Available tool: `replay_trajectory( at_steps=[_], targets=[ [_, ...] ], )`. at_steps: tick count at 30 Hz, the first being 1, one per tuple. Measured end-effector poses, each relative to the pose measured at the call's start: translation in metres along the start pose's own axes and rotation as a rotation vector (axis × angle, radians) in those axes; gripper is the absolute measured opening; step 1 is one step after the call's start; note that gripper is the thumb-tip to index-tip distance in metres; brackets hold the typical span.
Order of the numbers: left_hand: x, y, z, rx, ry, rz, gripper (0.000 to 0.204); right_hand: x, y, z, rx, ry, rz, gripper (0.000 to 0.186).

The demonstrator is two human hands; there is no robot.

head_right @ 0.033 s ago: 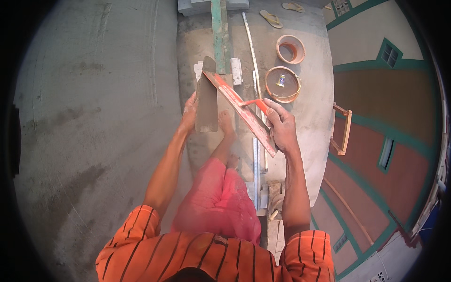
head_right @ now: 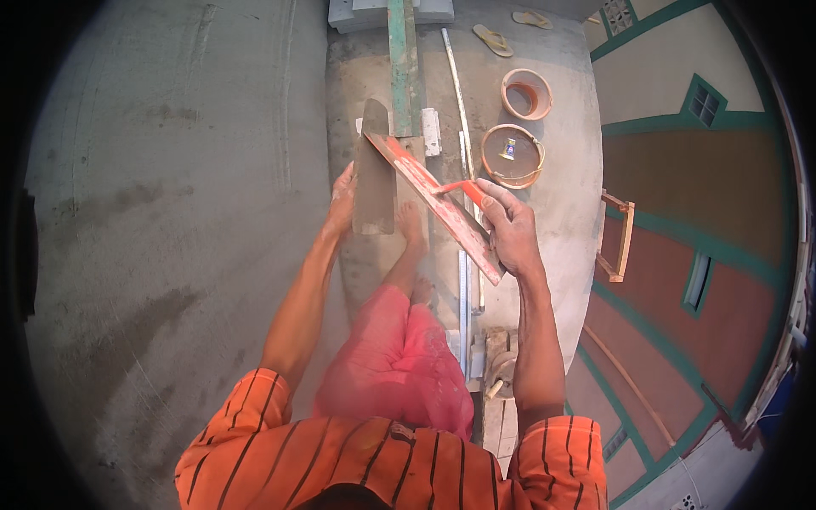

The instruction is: The person uses a red rectangular float and a smaller trowel to smooth and apply plaster to a concrete wall. They repeatedly scrape the wall surface with the float and use the trowel to transfer material, working on the upper section of the wall.

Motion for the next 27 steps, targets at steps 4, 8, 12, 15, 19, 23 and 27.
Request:
replay_trajectory(
  at_steps=[4, 8, 12, 15, 19, 23, 27],
  targets=[
    [-0.054, 0.017, -0.071, 0.005, 0.177, -0.018, 0.043, -0.073, 0.007, 0.071, -0.13, -0.06, 0.064, 0.04],
    [-0.09, 0.006, -0.127, -0.005, 0.279, -0.079, 0.042, -0.128, 0.022, 0.105, -0.215, -0.028, 0.179, 0.04],
    [-0.122, -0.023, -0.147, 0.022, 0.301, -0.189, 0.044, -0.153, 0.044, 0.103, -0.148, 0.075, 0.312, 0.043],
    [-0.15, -0.05, -0.157, 0.126, 0.33, -0.202, 0.046, -0.149, 0.06, 0.093, -0.003, 0.205, 0.392, 0.043],
    [-0.169, -0.127, -0.183, 0.295, 0.222, -0.291, 0.048, -0.134, 0.085, 0.053, 0.057, 0.287, 0.607, 0.049],
    [-0.201, -0.181, -0.209, 0.365, 0.081, -0.125, 0.05, -0.124, 0.135, 0.025, 0.317, 0.54, 0.198, 0.051],
    [-0.213, -0.193, -0.215, 0.451, 0.113, -0.095, 0.051, -0.103, 0.158, 0.028, 0.403, 0.314, 0.564, 0.053]
  ],
)
Point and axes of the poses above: each hand's wrist, its own x-axis towards the middle knuckle, its own y-axis out of the palm, z = x × y, the point moved 1 cm from there along x, towards the middle knuckle, and after that the axes turned 15 degrees about -x, right-handed, at the moved point
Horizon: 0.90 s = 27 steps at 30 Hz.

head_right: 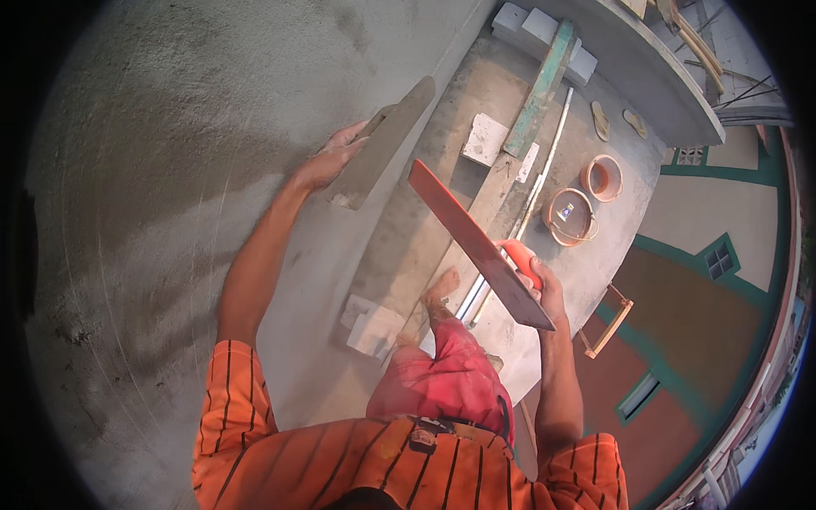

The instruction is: The person uses a red rectangular float and a smaller trowel to smooth and apply plaster to a concrete wall. They repeatedly scrape the wall surface with the float and use the trowel to transfer material, working on the upper section of the wall.

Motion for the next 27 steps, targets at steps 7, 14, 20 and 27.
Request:
replay_trajectory(
  at_steps=[7, 14, 20, 27],
  targets=[
    [-0.017, 0.017, -0.025, -0.068, 0.08, -0.092, 0.048, -0.003, 0.071, 0.075, -0.382, -0.342, -0.156, 0.05],
    [-0.059, 0.024, -0.018, -0.107, 0.219, -0.171, 0.044, -0.049, 0.115, 0.059, -0.552, -0.364, -0.087, 0.049],
    [-0.103, 0.052, -0.026, -0.129, 0.297, -0.239, 0.043, -0.127, 0.13, -0.007, -0.532, -0.243, -0.093, 0.048],
    [-0.186, 0.062, -0.023, -0.179, 0.238, -0.334, 0.042, -0.19, 0.127, -0.028, -0.52, -0.282, -0.085, 0.054]
  ],
)
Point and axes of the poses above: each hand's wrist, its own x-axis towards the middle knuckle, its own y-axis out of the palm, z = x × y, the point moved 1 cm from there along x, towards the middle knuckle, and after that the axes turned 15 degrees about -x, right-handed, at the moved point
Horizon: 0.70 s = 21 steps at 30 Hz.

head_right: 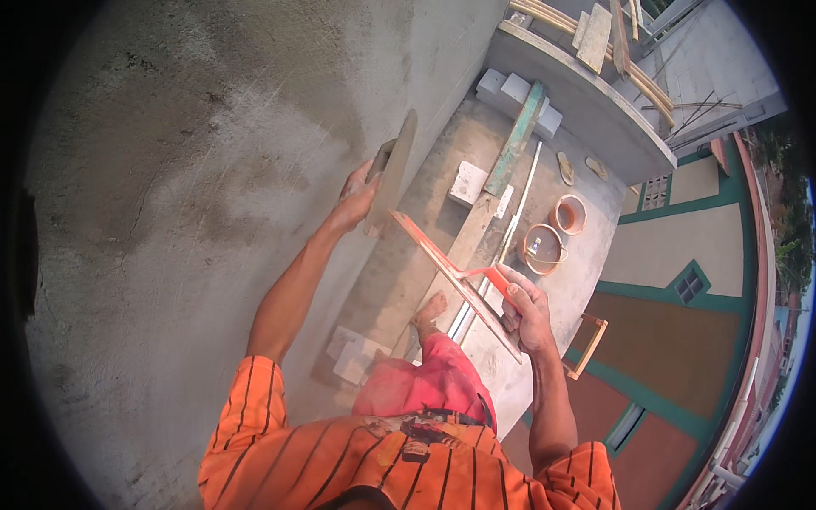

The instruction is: The person uses a red rectangular float and a smaller trowel to smooth and apply plaster to a concrete wall. They repeatedly scrape the wall surface with the float and use the trowel to transfer material, working on the upper section of the wall.

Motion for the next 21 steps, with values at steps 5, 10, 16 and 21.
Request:
replay_trajectory(
  at_steps=[5, 10, 16, 21],
  targets=[
    [-0.065, -0.018, -0.022, -0.027, 0.078, 0.104, 0.041, -0.006, 0.023, 0.045, 0.022, -0.215, -0.054, 0.052],
    [-0.12, -0.042, -0.064, -0.1, 0.157, 0.015, 0.04, -0.045, 0.064, 0.038, -0.166, -0.289, 0.017, 0.053],
    [-0.194, -0.067, -0.102, 0.049, 0.327, -0.116, 0.046, -0.135, 0.091, 0.018, -0.144, -0.178, 0.173, 0.06],
    [-0.277, -0.085, -0.134, 0.164, 0.486, -0.146, 0.045, -0.177, 0.105, 0.006, 0.265, -0.125, 0.197, 0.06]
  ],
)
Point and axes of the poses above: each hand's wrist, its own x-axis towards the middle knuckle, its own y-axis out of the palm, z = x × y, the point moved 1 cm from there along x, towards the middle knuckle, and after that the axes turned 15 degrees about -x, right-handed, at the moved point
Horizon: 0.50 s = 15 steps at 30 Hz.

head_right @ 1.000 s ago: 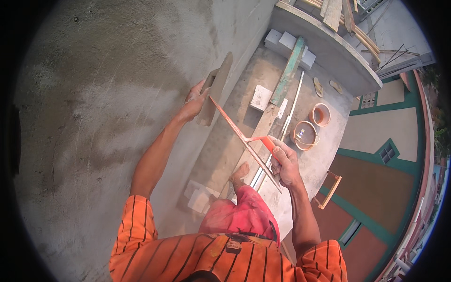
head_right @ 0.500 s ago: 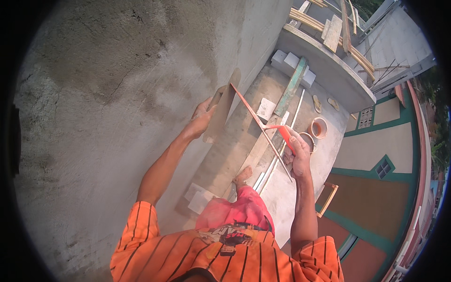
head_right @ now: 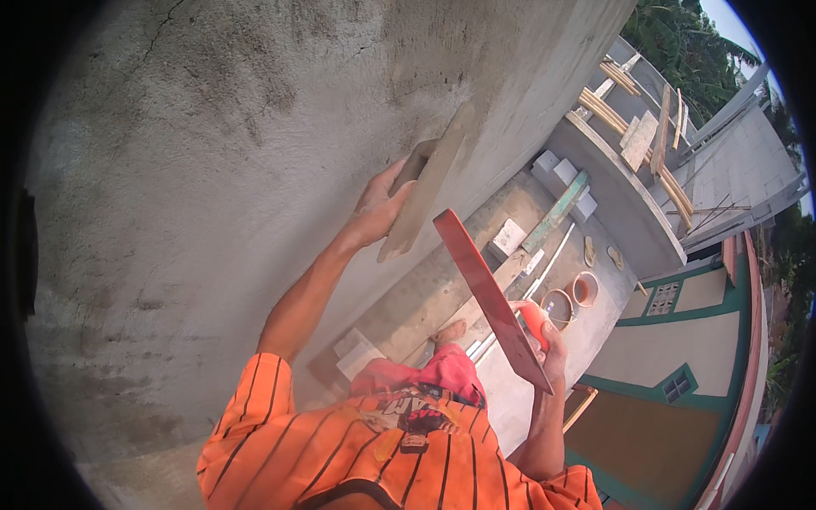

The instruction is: The person uses a red rectangular float and a smaller trowel to smooth and apply plaster to a concrete wall. They repeatedly scrape the wall surface with the float and use the trowel to transfer material, working on the upper section of the wall.

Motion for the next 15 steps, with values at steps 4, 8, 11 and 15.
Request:
replay_trajectory(
  at_steps=[4, 8, 11, 15],
  targets=[
    [-0.076, -0.047, -0.033, -0.043, 0.182, -0.122, 0.047, -0.017, 0.053, 0.019, 0.206, -0.028, 0.103, 0.057],
    [-0.173, -0.104, -0.059, 0.011, 0.299, -0.283, 0.047, -0.008, 0.076, 0.013, 0.15, -0.078, 0.88, 0.057],
    [-0.241, -0.144, -0.083, 0.111, 0.368, -0.485, 0.044, 0.0, 0.134, 0.026, -0.281, -0.195, 0.789, 0.055],
    [-0.313, -0.201, -0.113, 0.315, 0.678, -0.833, 0.039, -0.014, 0.214, 0.041, -0.369, -0.602, 0.846, 0.055]
  ],
)
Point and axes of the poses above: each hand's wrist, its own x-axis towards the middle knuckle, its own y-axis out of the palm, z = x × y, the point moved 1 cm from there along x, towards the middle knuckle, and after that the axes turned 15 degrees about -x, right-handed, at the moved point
